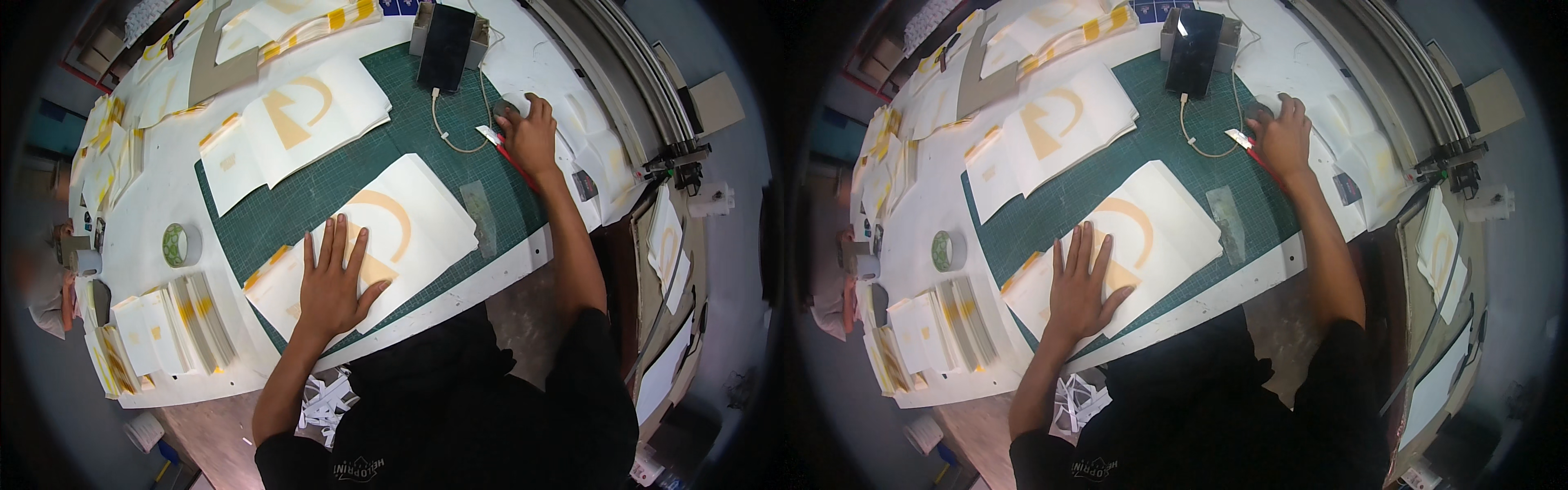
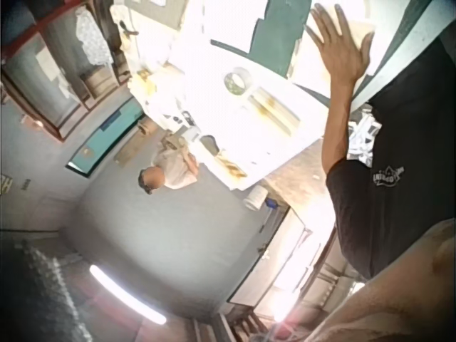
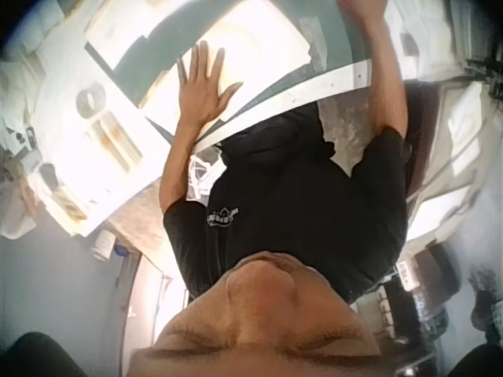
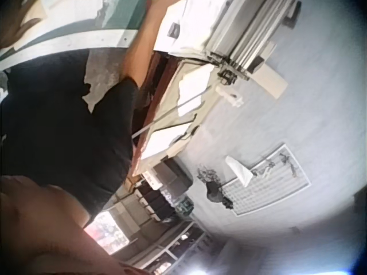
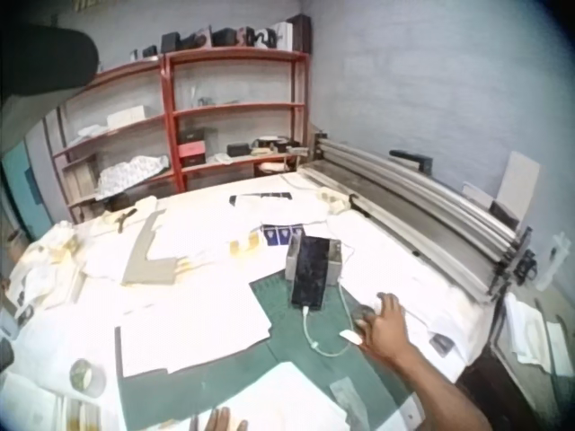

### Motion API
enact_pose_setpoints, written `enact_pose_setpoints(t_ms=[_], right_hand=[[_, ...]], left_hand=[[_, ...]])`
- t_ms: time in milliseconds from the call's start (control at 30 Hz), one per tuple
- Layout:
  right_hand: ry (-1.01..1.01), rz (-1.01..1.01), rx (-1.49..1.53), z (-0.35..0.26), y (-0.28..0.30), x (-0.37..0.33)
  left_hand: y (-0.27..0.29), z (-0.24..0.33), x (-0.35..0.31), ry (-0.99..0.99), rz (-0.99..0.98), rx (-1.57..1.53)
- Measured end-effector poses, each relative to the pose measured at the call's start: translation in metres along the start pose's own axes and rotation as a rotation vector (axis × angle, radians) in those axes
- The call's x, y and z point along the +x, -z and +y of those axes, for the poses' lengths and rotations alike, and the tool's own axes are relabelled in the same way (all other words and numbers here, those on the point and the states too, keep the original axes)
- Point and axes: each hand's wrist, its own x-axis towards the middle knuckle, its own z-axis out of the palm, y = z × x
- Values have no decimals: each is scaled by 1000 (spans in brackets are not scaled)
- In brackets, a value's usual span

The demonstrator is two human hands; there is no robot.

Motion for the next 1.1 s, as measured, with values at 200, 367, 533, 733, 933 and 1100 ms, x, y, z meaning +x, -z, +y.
enact_pose_setpoints(t_ms=[200,367,533,733,933,1100], right_hand=[[35,-8,-81,3,-3,-2],[-14,-3,-72,-5,9,-2],[-46,245,503,-55,59,-53],[-61,91,552,-149,84,-150],[-72,44,323,-170,75,-171],[-78,46,373,-173,68,-174]], left_hand=[[1,2,3,-6,7,10],[2,2,3,-6,3,13],[2,2,-1,9,0,5],[3,2,1,4,15,-17],[4,3,1,-4,63,-36],[5,4,0,-3,96,-58]])
